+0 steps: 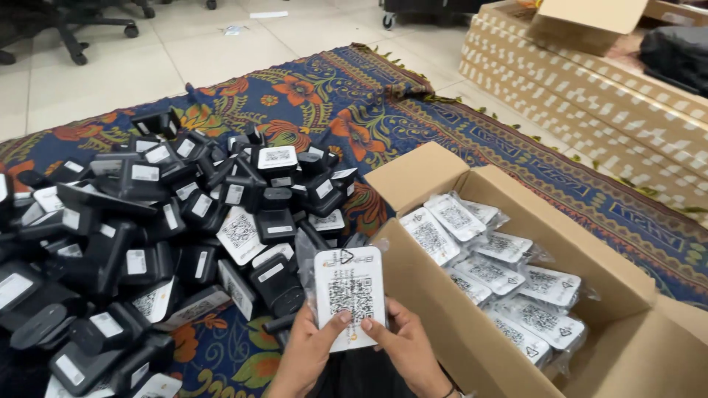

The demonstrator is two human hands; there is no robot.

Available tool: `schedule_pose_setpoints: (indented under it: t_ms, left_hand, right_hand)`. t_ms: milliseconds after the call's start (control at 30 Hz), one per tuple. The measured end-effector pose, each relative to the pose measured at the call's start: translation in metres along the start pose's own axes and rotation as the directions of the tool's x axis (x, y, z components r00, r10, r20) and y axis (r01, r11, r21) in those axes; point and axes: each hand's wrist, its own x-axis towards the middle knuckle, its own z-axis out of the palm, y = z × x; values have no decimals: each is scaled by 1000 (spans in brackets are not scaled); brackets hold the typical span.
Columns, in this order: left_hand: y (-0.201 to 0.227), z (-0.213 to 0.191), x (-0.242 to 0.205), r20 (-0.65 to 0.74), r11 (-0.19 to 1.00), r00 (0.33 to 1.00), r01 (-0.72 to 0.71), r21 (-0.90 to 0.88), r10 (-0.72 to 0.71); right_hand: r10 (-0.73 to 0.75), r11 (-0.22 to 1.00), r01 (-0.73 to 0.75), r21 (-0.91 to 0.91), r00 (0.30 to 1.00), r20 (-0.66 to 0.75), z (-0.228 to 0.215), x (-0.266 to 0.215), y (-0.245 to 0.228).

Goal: The person bags electronic handheld devices and places them into cardboard boxes.

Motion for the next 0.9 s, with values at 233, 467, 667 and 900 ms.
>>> schedule_pose_setpoints:
  t_ms: [233,467,667,900]
  left_hand:
    - [-42,84,58,154,997,985,-79,3,78]
    - [-106,144,104,218,996,973,-56,-71,70]
    - [-124,167,115,225,978,970,126,-166,-87]
    - [-118,181,124,395,916,894,323,-237,-213]
  right_hand:
    - [58,962,-160,-222,912,-406,-67,-11,-52]
    - [4,985,-86,-148,877,-480,-99,-6,-88]
    - [101,991,-31,132,817,-568,-156,-3,-79]
    - [176,949,-20,315,863,-473,-205,5,-83]
